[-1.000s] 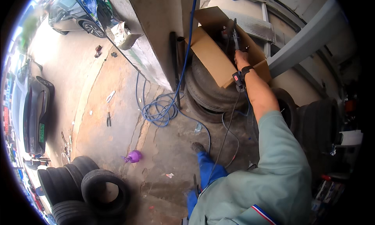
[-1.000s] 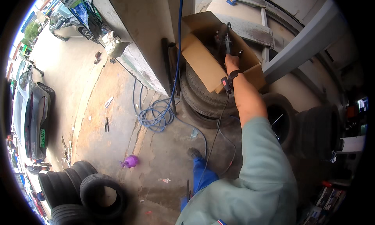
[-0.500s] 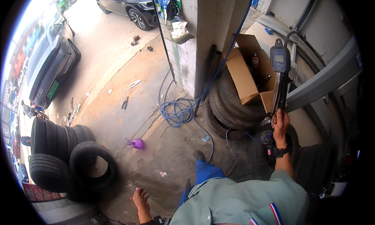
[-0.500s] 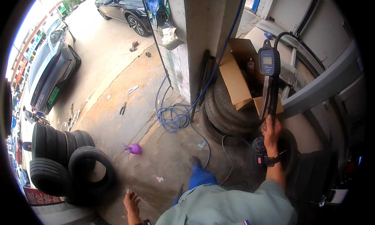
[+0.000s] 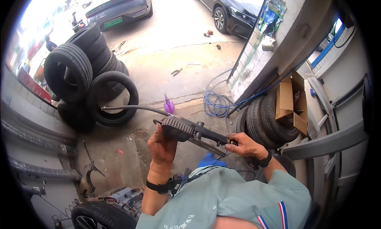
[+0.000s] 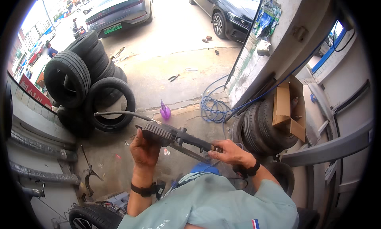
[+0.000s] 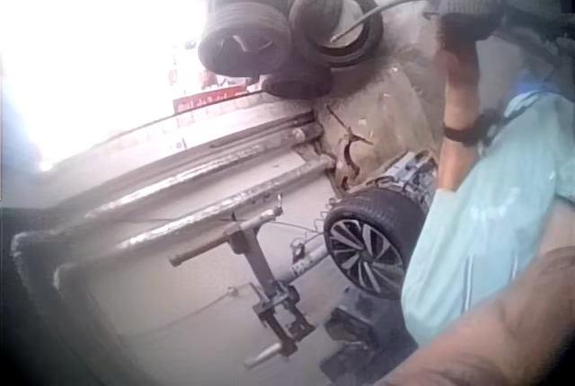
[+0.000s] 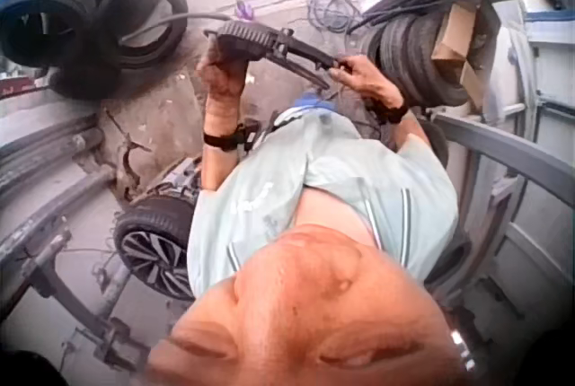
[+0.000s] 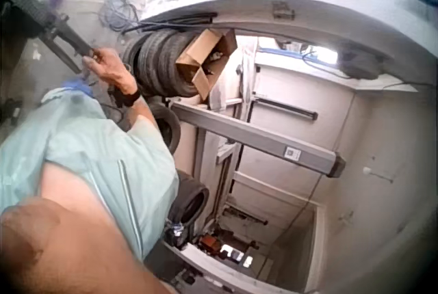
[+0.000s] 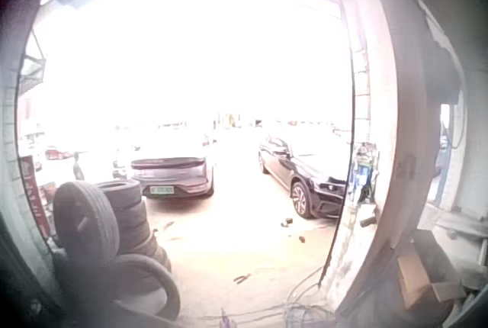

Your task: The person mounts a tire onto a wheel using a tire changer machine and then inflates the tire with an air compressor.

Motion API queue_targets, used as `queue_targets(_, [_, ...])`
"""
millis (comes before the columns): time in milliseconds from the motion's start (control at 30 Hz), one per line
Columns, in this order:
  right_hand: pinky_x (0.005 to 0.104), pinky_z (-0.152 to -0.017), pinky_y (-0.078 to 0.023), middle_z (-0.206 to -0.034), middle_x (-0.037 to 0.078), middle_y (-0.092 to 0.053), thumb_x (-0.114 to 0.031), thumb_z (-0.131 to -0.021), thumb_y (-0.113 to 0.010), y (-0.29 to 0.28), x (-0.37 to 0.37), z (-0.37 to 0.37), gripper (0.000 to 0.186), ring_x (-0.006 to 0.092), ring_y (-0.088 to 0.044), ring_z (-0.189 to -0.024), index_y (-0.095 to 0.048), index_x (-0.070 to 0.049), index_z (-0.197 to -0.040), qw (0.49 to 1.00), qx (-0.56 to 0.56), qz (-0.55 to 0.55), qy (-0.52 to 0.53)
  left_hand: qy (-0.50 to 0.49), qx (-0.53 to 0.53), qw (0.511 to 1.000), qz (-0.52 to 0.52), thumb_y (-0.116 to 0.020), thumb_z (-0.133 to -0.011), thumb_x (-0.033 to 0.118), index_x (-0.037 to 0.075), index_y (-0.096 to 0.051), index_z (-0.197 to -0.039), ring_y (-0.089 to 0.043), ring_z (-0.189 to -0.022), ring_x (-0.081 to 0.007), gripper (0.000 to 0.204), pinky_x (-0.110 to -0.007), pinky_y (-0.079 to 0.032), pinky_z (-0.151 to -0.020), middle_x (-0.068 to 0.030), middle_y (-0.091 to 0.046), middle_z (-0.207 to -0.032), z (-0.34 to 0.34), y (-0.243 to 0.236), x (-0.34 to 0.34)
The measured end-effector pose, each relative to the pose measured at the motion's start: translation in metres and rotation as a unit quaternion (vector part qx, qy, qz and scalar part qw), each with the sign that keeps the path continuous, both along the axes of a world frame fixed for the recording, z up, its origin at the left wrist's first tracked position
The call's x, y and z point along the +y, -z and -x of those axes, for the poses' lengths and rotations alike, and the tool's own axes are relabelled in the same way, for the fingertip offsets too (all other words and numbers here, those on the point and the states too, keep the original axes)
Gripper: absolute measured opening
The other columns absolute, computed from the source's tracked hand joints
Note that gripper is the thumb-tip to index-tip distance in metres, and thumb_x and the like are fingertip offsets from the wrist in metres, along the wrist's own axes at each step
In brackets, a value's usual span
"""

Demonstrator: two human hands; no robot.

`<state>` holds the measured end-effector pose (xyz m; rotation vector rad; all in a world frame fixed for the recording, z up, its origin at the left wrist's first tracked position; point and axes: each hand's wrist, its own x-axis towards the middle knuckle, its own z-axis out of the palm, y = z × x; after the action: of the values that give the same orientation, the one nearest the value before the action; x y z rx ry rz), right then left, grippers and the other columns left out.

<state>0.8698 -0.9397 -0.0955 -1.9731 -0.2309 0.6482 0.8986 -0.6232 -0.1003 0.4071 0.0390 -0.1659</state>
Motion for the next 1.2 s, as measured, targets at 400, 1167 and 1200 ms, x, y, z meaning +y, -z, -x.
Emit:
queue_targets(400, [0.0417, -0.087, -0.049, -0.105, 0.024, -0.063, -0.016, -0.072, -0.077, 0.009, 0.319, -0.006, 0.064, 0.0392, -0.062, -0.097, -0.05, 0.004, -0.127, 0.91, -0.159, 0.036, -0.38, -0.37, 0.074, 0.919, -0.112, -0.069, -0.094, 0.013, 0.005, -0.053, -0.122, -0.06, -0.1, -0.0127, 0.033, -0.028, -0.049, -0.089, -0.0042, -0.06, -0.109, 0.164, -0.02, 0.184])
queue_targets(1167, [0.048, -0.084, -0.05, -0.106, 0.025, -0.063, -0.008, -0.072, -0.067, 0.033, 0.693, -0.009, 0.056, 0.0448, -0.06, -0.1, -0.054, -0.001, -0.126, 0.552, -0.148, -0.007, -0.821, -0.49, 0.615, 0.079, -0.612, -0.051, -0.104, 0.036, -0.005, -0.039, -0.116, -0.065, -0.081, -0.0474, 0.045, -0.05, -0.05, -0.075, -0.0295, -0.064, -0.088, 0.474, 0.011, 0.453])
queue_targets(1200, [0.0486, -0.084, -0.05, -0.105, 0.025, -0.063, -0.007, -0.072, -0.066, 0.043, 0.7, -0.002, 0.055, 0.0453, -0.06, -0.1, -0.055, -0.001, -0.126, 0.539, -0.159, -0.011, -0.827, -0.425, 0.621, 0.149, -0.642, -0.048, -0.104, 0.037, -0.003, -0.041, -0.118, -0.064, -0.084, -0.0494, 0.043, -0.053, -0.049, -0.077, -0.0305, -0.065, -0.091, 0.474, 0.015, 0.455])
